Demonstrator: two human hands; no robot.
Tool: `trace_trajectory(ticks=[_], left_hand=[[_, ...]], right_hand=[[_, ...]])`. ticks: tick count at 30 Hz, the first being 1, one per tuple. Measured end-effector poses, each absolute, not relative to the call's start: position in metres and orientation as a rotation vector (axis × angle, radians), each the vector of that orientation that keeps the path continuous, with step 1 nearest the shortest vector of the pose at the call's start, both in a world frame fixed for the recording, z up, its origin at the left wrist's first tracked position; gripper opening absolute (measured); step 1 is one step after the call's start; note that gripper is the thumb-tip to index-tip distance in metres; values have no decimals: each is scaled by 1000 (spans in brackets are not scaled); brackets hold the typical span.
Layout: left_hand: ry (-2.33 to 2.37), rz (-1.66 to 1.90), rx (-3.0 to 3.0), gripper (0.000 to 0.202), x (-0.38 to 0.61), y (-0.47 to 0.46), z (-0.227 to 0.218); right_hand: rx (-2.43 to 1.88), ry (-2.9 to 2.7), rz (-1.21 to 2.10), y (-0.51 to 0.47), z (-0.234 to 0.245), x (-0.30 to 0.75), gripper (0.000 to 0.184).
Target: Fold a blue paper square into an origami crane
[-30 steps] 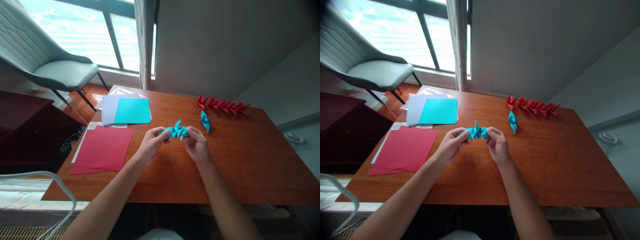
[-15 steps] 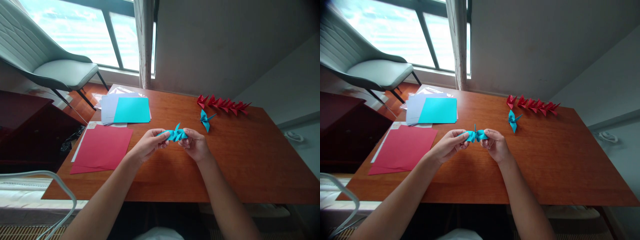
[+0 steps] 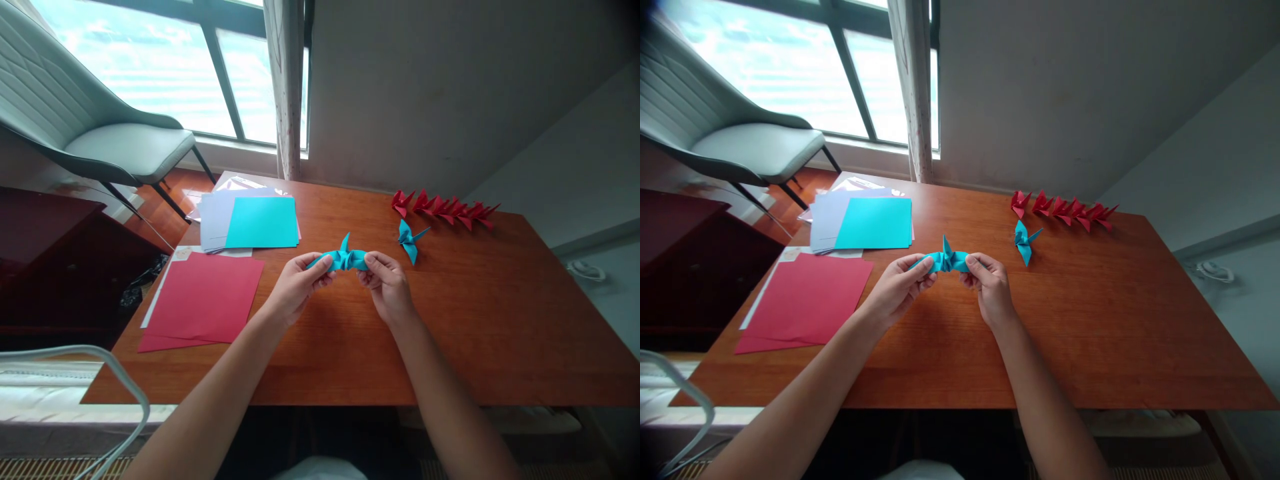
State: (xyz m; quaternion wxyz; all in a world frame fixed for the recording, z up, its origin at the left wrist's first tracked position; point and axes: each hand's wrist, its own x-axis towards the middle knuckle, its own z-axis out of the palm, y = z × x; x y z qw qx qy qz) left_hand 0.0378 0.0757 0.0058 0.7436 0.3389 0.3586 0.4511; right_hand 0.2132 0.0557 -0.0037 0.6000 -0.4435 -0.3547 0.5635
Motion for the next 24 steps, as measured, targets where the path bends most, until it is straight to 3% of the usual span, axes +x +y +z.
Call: trace_trajectory(ticks=[5, 18, 24], left_hand=[[786, 992, 804, 34, 37, 75, 8], [647, 704, 878, 36, 25, 78, 8], [723, 827, 836, 36, 30, 78, 8]], right_hand=[[-1006, -871, 1224, 53, -2, 212, 25], [-838, -702, 1741, 55, 5, 220, 37], [-874, -668, 1633, 58, 1, 220, 34]])
